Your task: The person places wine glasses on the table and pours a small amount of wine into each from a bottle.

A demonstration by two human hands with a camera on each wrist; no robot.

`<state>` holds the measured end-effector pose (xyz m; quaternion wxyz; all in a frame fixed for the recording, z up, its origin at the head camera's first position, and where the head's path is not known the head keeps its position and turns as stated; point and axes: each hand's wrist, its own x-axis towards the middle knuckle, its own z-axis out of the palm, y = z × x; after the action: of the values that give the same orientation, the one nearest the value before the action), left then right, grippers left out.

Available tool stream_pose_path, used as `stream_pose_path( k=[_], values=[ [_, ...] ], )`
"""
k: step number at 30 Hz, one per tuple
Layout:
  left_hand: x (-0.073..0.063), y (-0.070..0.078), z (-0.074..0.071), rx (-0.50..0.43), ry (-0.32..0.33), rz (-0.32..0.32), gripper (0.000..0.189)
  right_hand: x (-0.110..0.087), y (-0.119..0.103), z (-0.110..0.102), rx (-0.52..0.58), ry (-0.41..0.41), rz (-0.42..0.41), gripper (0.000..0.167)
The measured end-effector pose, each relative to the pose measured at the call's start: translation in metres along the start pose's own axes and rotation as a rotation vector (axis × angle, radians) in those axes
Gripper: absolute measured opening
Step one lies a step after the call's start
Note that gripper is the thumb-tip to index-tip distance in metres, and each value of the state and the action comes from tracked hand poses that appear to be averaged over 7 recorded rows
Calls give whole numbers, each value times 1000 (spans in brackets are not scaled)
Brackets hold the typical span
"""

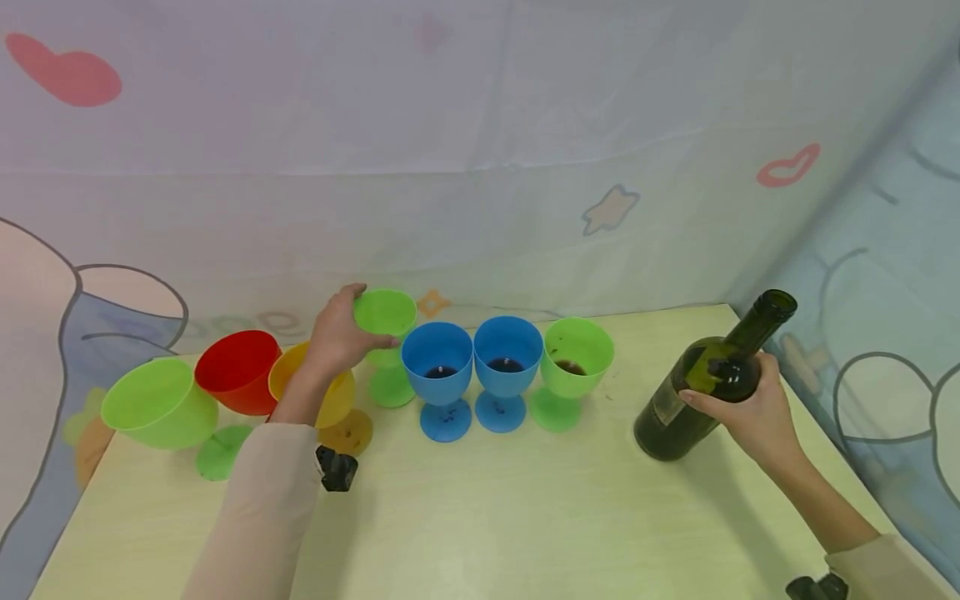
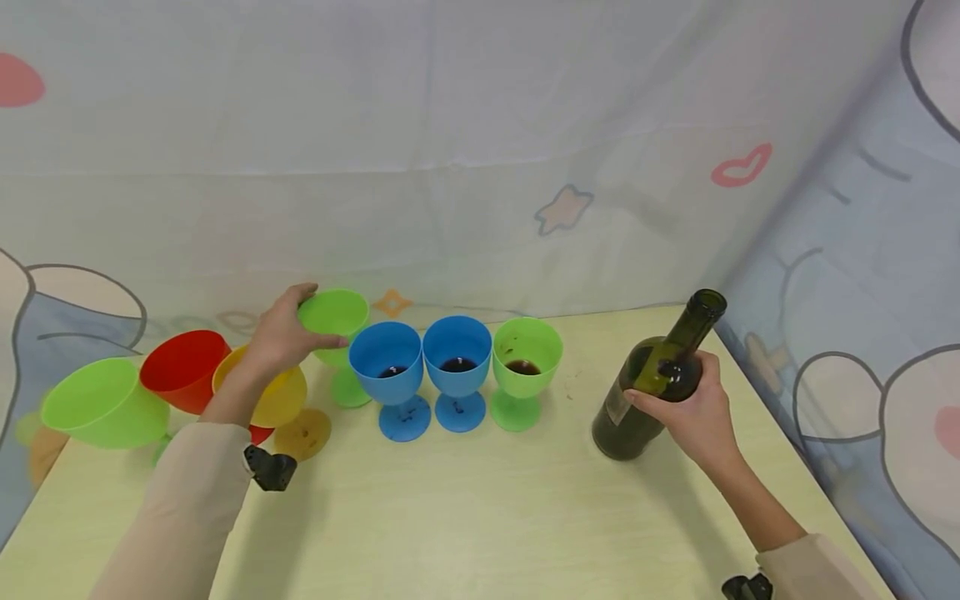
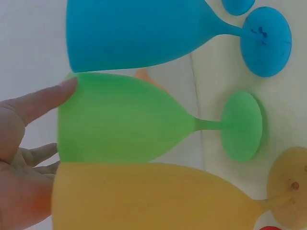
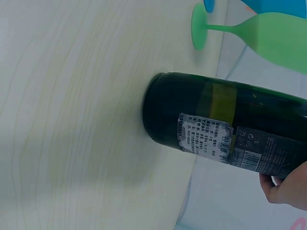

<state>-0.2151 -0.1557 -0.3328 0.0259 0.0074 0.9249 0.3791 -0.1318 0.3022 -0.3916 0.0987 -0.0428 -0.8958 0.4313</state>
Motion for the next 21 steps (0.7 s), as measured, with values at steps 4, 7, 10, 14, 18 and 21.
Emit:
stream_pose_path(
  k=[4,7,10,14,18,21],
  values=[
    [-7,4,-6,-50,57,21,83,0,0,0,11,0,-8,76],
    [-12,9,-11,-97,110,48,82,-1,0,0,7,1,-8,76],
    [-17,13,-16,-146,161,82,82,-1,-1,0,2,-1,-3,77],
    [-24,17,-21,-201,203,132,82,-1,-2,0,4,-3,-3,77],
    [-37,29,-29,-254,215,167,81,0,-2,0,4,-4,-7,77],
    [-49,41,-35,-287,231,195,80,0,-2,0,6,-6,-6,78]
  ],
)
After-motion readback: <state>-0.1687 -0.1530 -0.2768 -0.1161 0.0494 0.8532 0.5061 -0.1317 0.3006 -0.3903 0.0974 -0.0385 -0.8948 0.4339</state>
